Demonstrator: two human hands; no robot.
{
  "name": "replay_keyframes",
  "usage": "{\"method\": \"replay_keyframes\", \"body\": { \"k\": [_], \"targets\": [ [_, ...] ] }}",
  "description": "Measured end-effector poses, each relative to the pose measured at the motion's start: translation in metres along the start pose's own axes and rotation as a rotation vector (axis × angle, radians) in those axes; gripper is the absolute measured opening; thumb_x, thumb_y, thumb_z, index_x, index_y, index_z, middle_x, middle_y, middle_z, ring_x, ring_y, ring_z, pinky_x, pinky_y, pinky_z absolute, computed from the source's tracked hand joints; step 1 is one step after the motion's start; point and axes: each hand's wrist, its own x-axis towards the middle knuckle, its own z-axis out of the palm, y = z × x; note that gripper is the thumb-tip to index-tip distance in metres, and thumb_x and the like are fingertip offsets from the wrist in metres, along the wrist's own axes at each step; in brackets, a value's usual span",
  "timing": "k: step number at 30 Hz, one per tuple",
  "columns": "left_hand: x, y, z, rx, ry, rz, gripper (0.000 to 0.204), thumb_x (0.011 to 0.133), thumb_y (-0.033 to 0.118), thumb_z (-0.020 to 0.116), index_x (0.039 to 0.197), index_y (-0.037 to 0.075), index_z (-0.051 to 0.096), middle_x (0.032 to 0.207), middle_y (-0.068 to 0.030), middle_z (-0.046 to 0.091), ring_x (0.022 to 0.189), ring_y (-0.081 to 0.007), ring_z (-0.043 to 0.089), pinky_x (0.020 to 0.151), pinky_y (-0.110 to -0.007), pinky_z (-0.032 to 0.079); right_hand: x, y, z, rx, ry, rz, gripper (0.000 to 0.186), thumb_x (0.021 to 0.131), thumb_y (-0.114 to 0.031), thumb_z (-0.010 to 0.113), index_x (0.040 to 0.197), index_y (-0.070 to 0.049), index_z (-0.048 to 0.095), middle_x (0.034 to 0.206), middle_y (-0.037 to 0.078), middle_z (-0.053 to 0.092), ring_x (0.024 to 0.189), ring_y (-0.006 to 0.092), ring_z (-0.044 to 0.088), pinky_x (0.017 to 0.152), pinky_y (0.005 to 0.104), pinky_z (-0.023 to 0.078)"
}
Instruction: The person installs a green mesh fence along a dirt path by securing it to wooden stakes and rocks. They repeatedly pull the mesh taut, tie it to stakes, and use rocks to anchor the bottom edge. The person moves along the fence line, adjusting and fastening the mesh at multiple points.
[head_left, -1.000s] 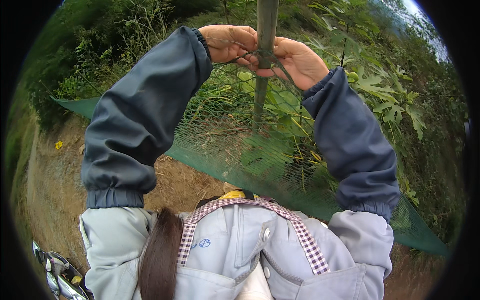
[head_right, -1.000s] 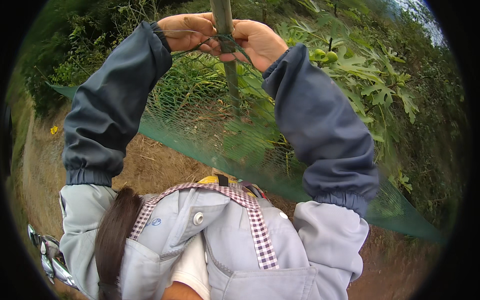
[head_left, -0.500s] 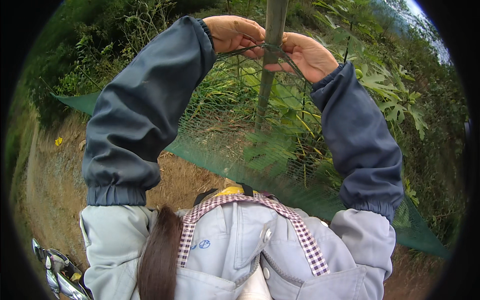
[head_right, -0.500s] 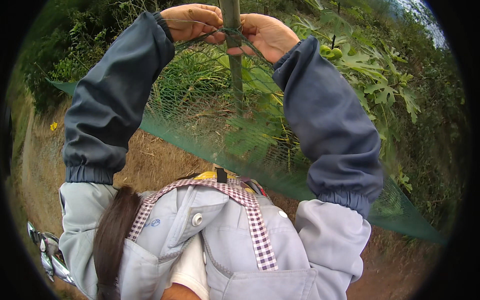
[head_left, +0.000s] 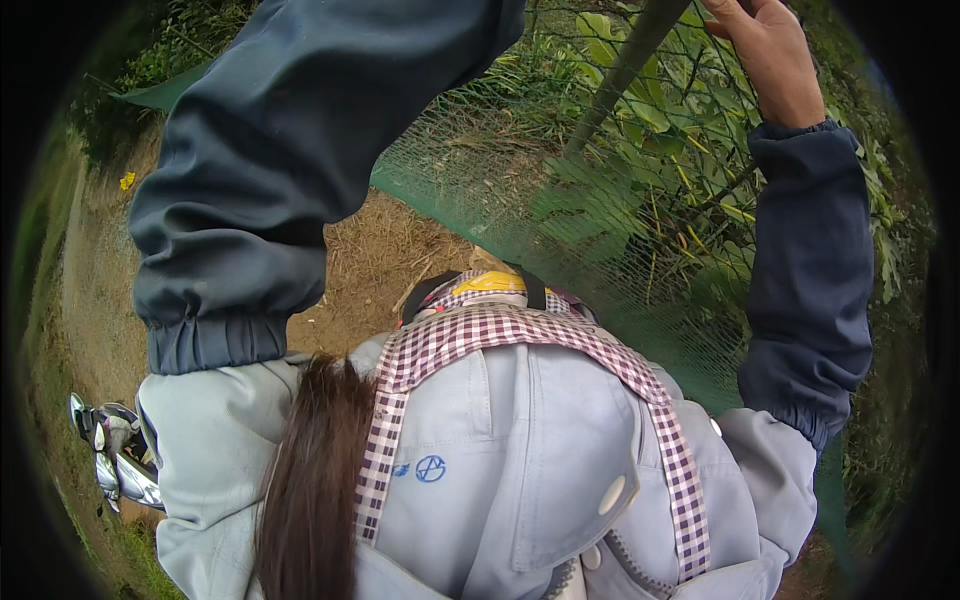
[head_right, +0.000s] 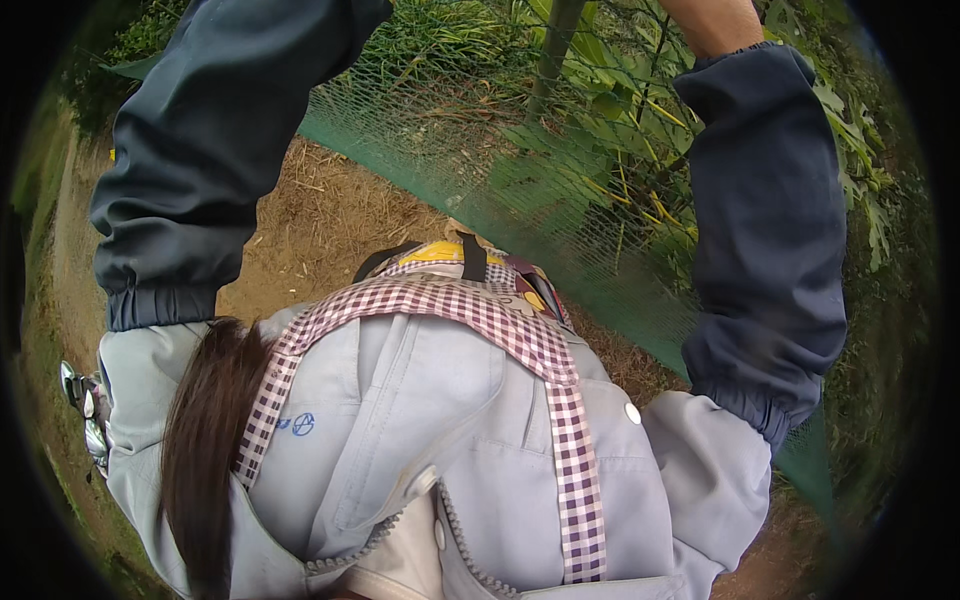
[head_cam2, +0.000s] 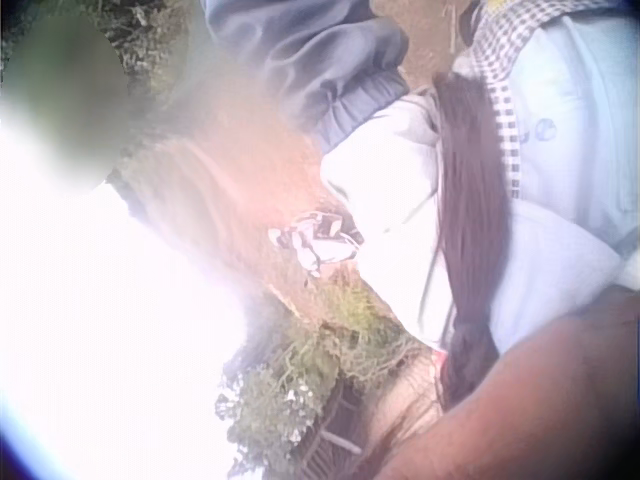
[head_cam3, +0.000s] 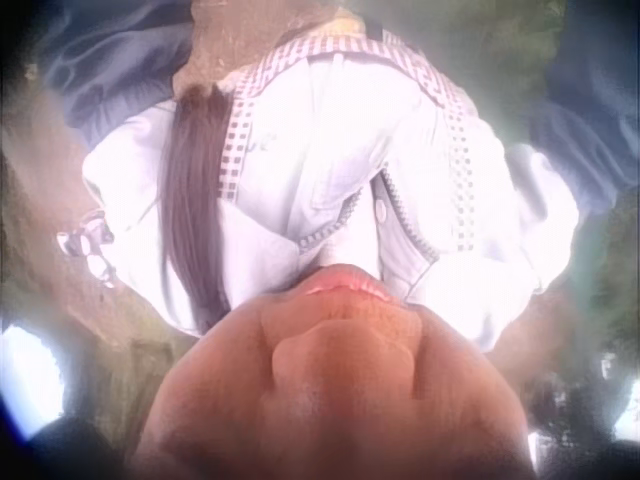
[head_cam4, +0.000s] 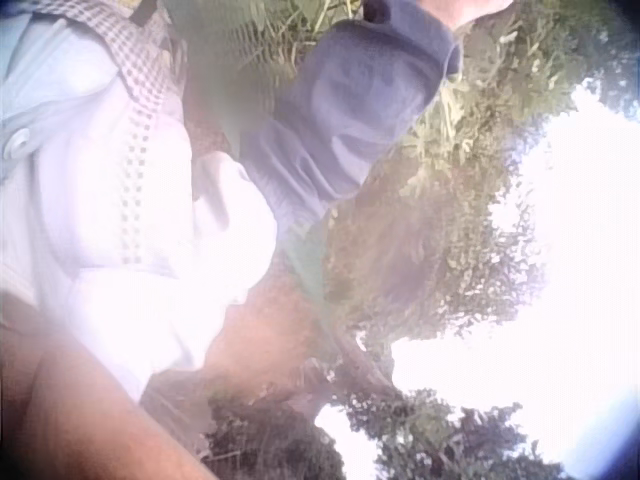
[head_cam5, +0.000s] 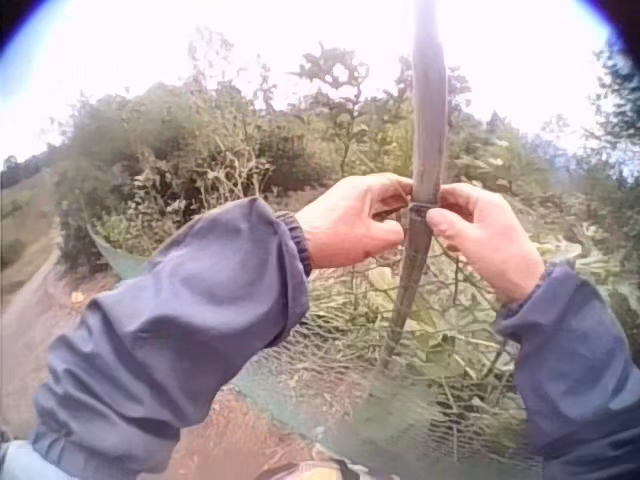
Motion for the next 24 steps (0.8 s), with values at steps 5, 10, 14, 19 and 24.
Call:
{"method": "replay_keyframes", "body": {
  "k": [5,10,14,19,24],
  "targets": [
    [-0.001,0.011,0.022,0.182,0.252,-0.092,0.027,0.078,0.016,0.064,0.098,-0.003,0.063,0.085,-0.0187,0.066,0.079,-0.0262,0.066,0.071,-0.035,0.052,0.001,0.011,0.020,-0.095,0.177,-0.171,0.023,0.093,-0.017,0.053,0.109,-0.003,0.059,0.085,-0.002,0.060,0.071,0.0039,0.051,0.059,0.0194,0.042],
    [0.004,-0.003,0.036,0.354,0.363,-0.039,0.020,0.080,0.019,0.061,0.088,0.002,0.067,0.077,-0.0189,0.064,0.074,-0.0340,0.064,0.067,-0.040,0.050,-0.006,0.026,0.022,-0.053,0.253,-0.123,0.027,0.095,-0.026,0.049,0.108,-0.005,0.060,0.082,-0.002,0.059,0.070,0.0064,0.053,0.058,0.0209,0.045],
    [0.003,-0.006,0.047,0.484,0.279,-0.107,0.028,0.079,0.028,0.065,0.096,0.006,0.063,0.087,-0.0156,0.063,0.086,-0.0312,0.061,0.080,-0.042,0.047,0.003,0.035,0.013,0.000,0.211,-0.045,0.041,0.094,-0.035,0.054,0.123,-0.006,0.056,0.107,0.002,0.062,0.089,0.0085,0.058,0.075,0.0243,0.049],
    [-0.080,0.002,0.047,0.710,0.519,-0.011,0.055,0.078,0.043,0.067,0.119,0.008,0.054,0.121,-0.0157,0.047,0.118,-0.0342,0.043,0.103,-0.052,0.031,-0.009,0.037,0.008,-0.032,0.271,-0.045,0.040,0.093,-0.025,0.057,0.123,0.000,0.054,0.113,0.009,0.059,0.102,0.0144,0.055,0.084,0.0277,0.045],
    [-0.281,0.016,0.060,0.609,0.232,-0.634,0.044,0.089,0.036,0.056,0.119,0.005,0.052,0.115,-0.0165,0.052,0.105,-0.0342,0.050,0.093,-0.042,0.041,-0.057,0.030,0.004,-0.044,0.530,-0.560,0.030,0.096,-0.018,0.049,0.121,0.000,0.049,0.111,0.014,0.055,0.102,0.0257,0.054,0.085,0.0363,0.047]
  ]
}}
